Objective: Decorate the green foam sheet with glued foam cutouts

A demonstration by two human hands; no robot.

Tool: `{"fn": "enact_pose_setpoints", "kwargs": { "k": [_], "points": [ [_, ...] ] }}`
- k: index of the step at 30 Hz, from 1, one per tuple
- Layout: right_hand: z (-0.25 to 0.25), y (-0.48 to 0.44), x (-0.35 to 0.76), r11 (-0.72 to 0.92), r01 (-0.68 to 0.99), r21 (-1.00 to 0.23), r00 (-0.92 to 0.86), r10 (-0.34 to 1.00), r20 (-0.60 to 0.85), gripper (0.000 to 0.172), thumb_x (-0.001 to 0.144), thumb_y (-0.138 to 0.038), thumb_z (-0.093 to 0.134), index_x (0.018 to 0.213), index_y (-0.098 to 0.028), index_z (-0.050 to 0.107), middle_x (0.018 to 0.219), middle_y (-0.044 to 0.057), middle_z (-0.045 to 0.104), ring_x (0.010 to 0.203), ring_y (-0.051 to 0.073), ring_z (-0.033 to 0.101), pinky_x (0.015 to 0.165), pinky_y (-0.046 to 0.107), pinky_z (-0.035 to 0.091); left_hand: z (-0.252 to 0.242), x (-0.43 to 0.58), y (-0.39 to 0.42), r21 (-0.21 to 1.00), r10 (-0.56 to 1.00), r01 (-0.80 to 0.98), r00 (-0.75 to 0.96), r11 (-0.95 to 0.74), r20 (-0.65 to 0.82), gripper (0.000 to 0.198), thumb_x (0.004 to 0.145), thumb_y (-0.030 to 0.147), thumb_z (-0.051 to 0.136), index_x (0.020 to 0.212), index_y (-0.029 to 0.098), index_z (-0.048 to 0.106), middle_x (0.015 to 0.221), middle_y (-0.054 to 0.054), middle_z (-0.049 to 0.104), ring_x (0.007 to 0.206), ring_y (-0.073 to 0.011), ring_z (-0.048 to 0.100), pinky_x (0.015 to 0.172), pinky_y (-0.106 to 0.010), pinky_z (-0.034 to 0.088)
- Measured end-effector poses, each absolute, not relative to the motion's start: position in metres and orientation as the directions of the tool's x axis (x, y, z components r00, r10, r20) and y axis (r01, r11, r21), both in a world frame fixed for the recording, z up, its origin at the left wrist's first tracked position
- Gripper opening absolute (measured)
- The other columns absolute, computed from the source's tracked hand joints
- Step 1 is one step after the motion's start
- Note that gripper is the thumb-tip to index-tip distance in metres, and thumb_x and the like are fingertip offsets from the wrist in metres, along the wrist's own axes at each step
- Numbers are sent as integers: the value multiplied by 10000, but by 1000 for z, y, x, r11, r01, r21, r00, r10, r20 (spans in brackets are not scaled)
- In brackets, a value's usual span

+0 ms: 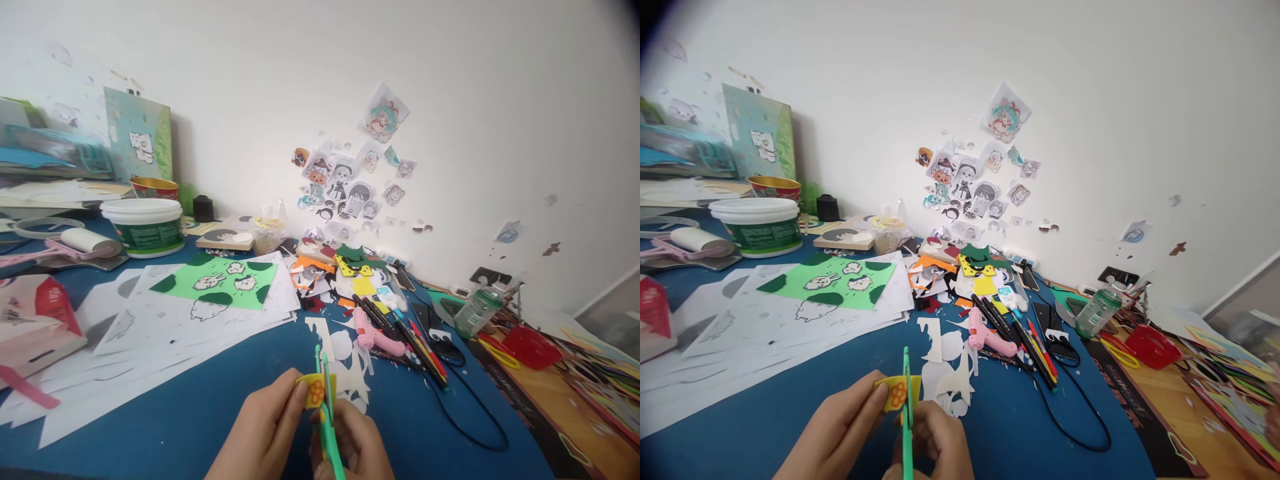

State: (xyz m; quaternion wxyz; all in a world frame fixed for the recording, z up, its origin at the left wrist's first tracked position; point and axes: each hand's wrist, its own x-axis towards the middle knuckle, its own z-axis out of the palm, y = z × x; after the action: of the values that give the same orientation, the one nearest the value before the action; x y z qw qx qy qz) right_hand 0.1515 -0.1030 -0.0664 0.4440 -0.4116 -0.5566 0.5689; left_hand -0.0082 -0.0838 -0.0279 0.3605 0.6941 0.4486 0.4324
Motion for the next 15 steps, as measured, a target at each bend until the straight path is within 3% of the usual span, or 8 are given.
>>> {"fn": "enact_pose_setpoints", "kwargs": {
  "k": [9, 15],
  "points": [
    [-59, -102, 161, -77, 60, -995, -278, 956, -91, 567, 454, -430, 825, 915, -166, 627, 658, 4, 560, 634, 173, 542, 633, 307, 440, -16, -19, -81, 834, 915, 438, 362, -334, 177, 348, 906, 441, 286, 682, 212, 422, 665, 24, 540, 582, -122, 447, 543, -213, 349],
    [-50, -103, 162, -95, 138, -986, -242, 962, -127, 486, 470, -386, 812, 863, -166, 632, 686, 10, 559, 671, 181, 542, 630, 297, 435, -7, -22, -77, 806, 902, 478, 404, -349, 151, 370, 899, 445, 275, 643, 207, 394, 619, 32, 501, 560, -118, 416, 520, -214, 318]
  ]
}}
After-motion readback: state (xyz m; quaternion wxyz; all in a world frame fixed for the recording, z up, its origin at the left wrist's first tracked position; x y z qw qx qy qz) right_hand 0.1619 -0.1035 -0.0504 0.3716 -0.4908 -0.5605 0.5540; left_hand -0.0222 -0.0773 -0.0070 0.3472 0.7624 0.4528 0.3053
